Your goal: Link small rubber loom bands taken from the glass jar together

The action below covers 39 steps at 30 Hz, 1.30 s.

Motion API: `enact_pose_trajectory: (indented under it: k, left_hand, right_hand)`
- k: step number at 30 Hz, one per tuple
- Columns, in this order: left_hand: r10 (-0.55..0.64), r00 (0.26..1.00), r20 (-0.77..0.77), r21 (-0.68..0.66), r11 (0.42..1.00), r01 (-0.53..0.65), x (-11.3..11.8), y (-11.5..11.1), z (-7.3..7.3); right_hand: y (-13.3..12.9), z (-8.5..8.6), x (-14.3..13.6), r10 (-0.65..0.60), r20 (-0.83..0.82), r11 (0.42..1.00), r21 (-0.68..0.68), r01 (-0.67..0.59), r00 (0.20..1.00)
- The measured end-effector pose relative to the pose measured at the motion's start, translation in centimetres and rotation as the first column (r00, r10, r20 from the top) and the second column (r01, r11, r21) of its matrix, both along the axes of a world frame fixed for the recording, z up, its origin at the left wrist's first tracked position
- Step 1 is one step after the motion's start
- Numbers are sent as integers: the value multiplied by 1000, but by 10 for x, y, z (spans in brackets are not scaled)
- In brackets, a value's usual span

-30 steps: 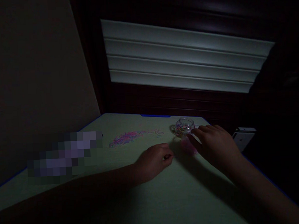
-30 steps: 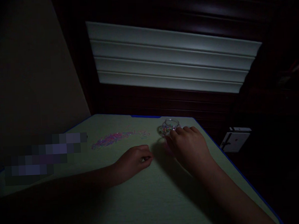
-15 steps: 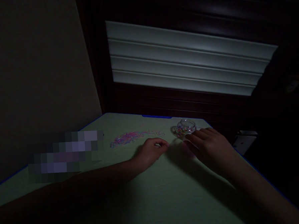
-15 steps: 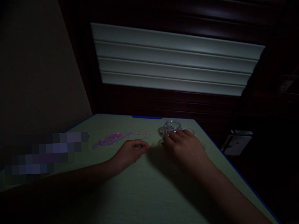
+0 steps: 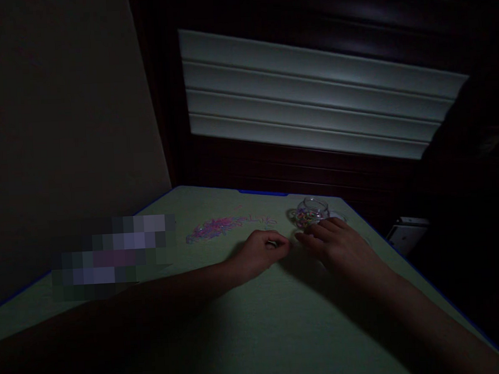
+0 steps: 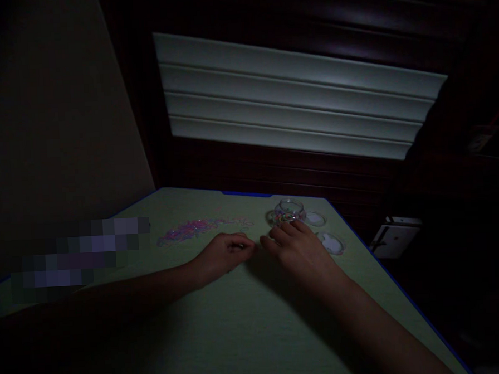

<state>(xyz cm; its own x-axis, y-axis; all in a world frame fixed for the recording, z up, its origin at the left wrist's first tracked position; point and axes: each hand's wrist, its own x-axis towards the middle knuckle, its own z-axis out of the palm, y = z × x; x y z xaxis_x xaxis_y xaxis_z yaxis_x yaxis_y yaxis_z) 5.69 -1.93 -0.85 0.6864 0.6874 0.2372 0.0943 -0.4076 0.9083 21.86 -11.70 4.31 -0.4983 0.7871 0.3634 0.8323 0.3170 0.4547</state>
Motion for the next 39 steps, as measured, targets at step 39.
enact_pose_trajectory:
  k: [39]
  left_hand:
    - [144,990,4,-7,990,-144,-3,1,-3]
  right_hand:
    - [-8,13,15,-459,-60,886,39,462,886]
